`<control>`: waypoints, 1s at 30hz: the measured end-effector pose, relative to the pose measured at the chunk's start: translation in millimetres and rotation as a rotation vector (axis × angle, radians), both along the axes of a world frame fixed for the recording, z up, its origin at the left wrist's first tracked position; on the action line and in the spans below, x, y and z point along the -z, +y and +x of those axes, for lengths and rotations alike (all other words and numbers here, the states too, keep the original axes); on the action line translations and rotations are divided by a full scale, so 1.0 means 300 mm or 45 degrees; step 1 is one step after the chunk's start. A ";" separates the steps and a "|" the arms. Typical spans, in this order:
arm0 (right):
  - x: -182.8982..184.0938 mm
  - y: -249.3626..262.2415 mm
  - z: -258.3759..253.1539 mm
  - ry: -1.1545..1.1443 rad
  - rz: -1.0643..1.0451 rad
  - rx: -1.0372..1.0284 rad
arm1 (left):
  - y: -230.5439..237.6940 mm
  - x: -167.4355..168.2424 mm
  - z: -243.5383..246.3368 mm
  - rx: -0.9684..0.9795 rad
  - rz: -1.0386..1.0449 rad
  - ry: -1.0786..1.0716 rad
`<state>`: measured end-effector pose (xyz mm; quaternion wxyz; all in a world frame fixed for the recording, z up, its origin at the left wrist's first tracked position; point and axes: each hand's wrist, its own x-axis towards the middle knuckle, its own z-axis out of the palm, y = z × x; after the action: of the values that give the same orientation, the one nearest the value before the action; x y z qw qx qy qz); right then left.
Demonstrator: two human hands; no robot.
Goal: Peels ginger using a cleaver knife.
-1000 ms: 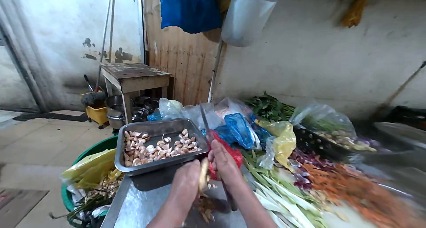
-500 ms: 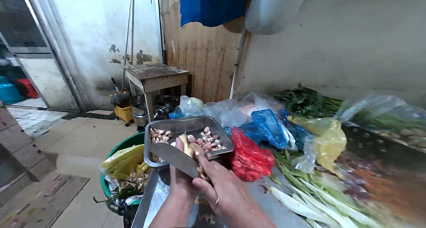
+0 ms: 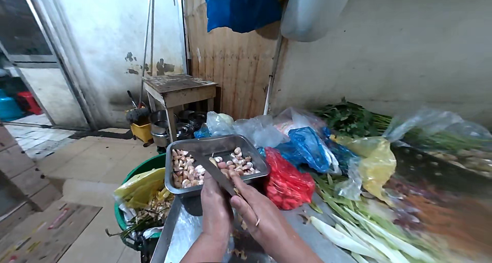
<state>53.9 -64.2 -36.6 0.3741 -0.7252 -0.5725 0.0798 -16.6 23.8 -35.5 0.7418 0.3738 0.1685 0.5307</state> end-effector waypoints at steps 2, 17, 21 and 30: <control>0.001 -0.004 -0.007 0.004 0.028 -0.070 | 0.016 -0.009 -0.005 0.014 -0.066 -0.055; -0.008 0.003 -0.009 0.079 -0.052 0.063 | -0.013 0.028 0.002 -0.049 0.124 0.106; -0.017 0.000 -0.003 0.100 -0.066 0.076 | -0.024 0.021 0.005 -0.048 0.105 0.136; -0.009 0.007 0.005 0.088 -0.015 0.138 | -0.025 0.035 0.014 -0.037 0.266 0.170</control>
<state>55.3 -62.2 -33.8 0.3931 -0.7541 -0.5187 0.0878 -12.4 16.3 -45.9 0.6782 0.4809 0.1667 0.5300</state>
